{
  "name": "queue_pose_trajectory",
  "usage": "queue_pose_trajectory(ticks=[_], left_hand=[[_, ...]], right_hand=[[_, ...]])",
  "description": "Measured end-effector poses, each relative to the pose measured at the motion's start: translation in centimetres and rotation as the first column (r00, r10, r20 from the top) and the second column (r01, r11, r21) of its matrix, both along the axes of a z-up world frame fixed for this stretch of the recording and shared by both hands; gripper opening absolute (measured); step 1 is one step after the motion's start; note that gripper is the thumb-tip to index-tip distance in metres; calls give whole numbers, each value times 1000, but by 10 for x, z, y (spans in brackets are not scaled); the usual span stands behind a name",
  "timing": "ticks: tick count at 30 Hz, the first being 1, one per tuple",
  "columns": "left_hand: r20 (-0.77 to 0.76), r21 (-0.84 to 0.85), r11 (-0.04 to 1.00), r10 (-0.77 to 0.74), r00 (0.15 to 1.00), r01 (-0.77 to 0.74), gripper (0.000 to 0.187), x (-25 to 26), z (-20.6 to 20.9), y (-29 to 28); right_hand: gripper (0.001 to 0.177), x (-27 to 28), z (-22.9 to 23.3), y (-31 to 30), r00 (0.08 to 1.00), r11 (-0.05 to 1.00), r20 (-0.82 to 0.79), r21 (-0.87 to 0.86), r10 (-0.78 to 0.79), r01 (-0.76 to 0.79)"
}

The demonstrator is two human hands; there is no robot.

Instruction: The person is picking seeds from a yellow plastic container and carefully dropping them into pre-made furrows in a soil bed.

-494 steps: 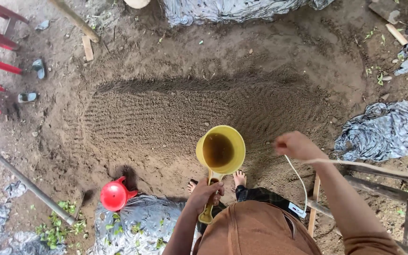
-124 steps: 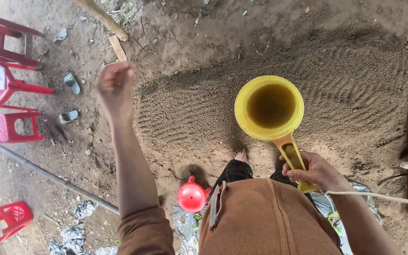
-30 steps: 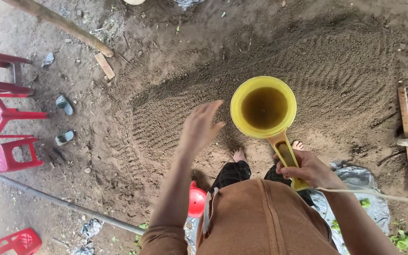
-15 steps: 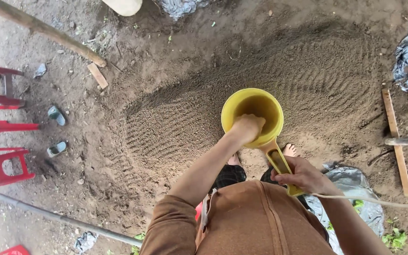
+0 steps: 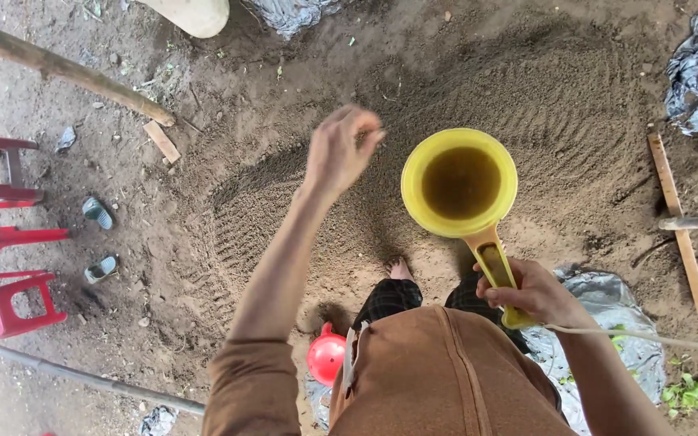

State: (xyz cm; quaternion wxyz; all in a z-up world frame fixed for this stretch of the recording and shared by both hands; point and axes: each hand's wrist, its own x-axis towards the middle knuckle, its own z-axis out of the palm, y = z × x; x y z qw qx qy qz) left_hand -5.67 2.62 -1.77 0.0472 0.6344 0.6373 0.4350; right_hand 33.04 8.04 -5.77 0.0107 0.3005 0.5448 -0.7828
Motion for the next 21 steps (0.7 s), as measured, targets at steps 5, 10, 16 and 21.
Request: queue_pose_trajectory(ticks=[5, 10, 16, 21], left_hand=[[60, 50, 987, 152, 987, -155, 9, -22, 28, -6], [436, -367, 930, 194, 879, -23, 9, -1, 30, -20], [708, -664, 540, 233, 667, 517, 28, 85, -5, -41], [921, -390, 553, 213, 327, 736, 58, 164, -60, -53]], right_hand=[[19, 9, -4, 3, 997, 996, -3, 17, -83, 83], [17, 13, -11, -1, 994, 994, 42, -7, -106, 106], [17, 16, -24, 0, 995, 995, 1, -23, -101, 101], [20, -3, -15, 0, 992, 995, -90, -62, -83, 78]])
